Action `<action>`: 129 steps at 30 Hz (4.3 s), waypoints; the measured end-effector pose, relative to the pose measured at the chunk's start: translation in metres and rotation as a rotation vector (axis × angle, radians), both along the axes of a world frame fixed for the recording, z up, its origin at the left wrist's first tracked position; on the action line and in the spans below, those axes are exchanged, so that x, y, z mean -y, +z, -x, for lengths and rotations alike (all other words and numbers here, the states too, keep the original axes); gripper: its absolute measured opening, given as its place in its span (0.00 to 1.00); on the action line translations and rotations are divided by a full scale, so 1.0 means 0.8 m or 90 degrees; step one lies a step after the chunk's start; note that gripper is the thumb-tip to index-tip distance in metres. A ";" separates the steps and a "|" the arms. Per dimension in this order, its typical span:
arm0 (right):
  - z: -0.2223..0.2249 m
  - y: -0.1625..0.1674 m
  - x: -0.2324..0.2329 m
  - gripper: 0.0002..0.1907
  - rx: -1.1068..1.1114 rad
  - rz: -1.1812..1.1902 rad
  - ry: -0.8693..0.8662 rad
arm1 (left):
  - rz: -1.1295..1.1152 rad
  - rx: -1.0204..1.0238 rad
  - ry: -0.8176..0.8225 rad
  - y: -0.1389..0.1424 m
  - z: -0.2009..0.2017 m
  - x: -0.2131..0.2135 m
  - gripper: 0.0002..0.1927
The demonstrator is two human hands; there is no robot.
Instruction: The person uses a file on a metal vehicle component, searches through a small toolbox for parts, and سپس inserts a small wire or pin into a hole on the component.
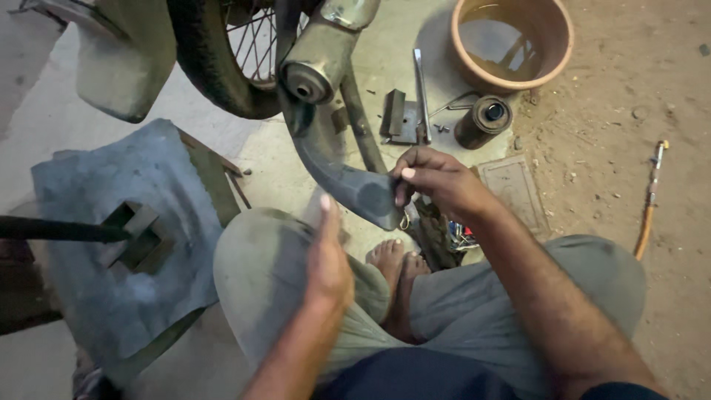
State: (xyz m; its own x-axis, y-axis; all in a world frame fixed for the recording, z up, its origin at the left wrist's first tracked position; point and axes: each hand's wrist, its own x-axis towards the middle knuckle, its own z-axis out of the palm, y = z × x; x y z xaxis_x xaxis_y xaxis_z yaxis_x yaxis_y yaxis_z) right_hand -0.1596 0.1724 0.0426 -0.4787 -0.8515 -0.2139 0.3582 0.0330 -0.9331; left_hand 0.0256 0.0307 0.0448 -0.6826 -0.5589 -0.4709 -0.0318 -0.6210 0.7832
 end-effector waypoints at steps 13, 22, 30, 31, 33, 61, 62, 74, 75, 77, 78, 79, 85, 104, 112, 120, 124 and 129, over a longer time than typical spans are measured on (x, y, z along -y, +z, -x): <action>-0.060 0.023 0.032 0.10 0.086 0.124 0.063 | 0.095 -0.061 0.108 -0.008 -0.032 -0.006 0.27; -0.034 0.093 -0.040 0.10 -0.072 0.061 -0.059 | -0.126 -0.268 -0.116 0.053 0.000 0.000 0.22; -0.030 0.073 -0.065 0.09 -0.125 0.028 -0.202 | -0.080 -0.283 -0.144 0.022 0.016 -0.002 0.15; -0.030 0.069 -0.064 0.09 -0.129 0.011 -0.207 | -0.029 -0.281 -0.154 0.020 0.015 -0.002 0.15; -0.031 0.062 -0.060 0.09 -0.153 -0.034 -0.208 | 0.022 -0.268 -0.136 0.015 0.018 -0.002 0.15; -0.070 0.036 -0.017 0.10 -0.337 -0.185 -0.189 | 0.079 -0.169 -0.100 -0.013 0.022 -0.001 0.11; -0.070 0.035 -0.017 0.10 -0.357 -0.163 -0.187 | 0.076 -0.170 -0.104 -0.014 0.021 0.000 0.11; -0.078 0.014 -0.002 0.10 -0.010 -0.182 -0.188 | 0.360 -0.062 -0.146 -0.023 0.021 0.001 0.07; -0.076 0.013 -0.003 0.10 0.053 -0.153 -0.183 | 0.338 -0.080 -0.137 -0.024 0.021 0.001 0.07; -0.072 0.012 -0.003 0.10 0.183 -0.096 -0.168 | 0.329 -0.089 -0.128 -0.025 0.022 0.001 0.08; -0.071 0.012 -0.003 0.09 0.204 -0.089 -0.163 | 0.342 -0.079 -0.127 -0.024 0.021 0.003 0.08; -0.070 0.013 -0.003 0.09 0.226 -0.083 -0.159 | 0.354 -0.067 -0.128 -0.022 0.022 0.002 0.08; -0.089 0.013 0.007 0.09 0.171 -0.042 -0.204 | 0.216 -0.148 -0.112 -0.009 0.024 0.000 0.08; -0.107 -0.001 0.006 0.11 0.066 -0.059 -0.212 | 0.051 -0.173 -0.048 -0.019 0.021 0.004 0.16; -0.118 -0.006 0.007 0.10 0.034 -0.015 -0.218 | -0.010 -0.205 -0.039 -0.012 0.021 0.002 0.15; -0.114 -0.005 0.006 0.08 0.156 -0.016 -0.250 | 0.013 -0.236 -0.039 -0.007 0.017 -0.001 0.14; -0.113 -0.003 0.004 0.07 0.169 -0.030 -0.258 | 0.045 -0.239 -0.047 -0.005 0.017 -0.002 0.15; -0.121 -0.010 0.008 0.08 0.088 -0.007 -0.267 | 0.073 -0.237 -0.062 -0.007 0.018 0.000 0.15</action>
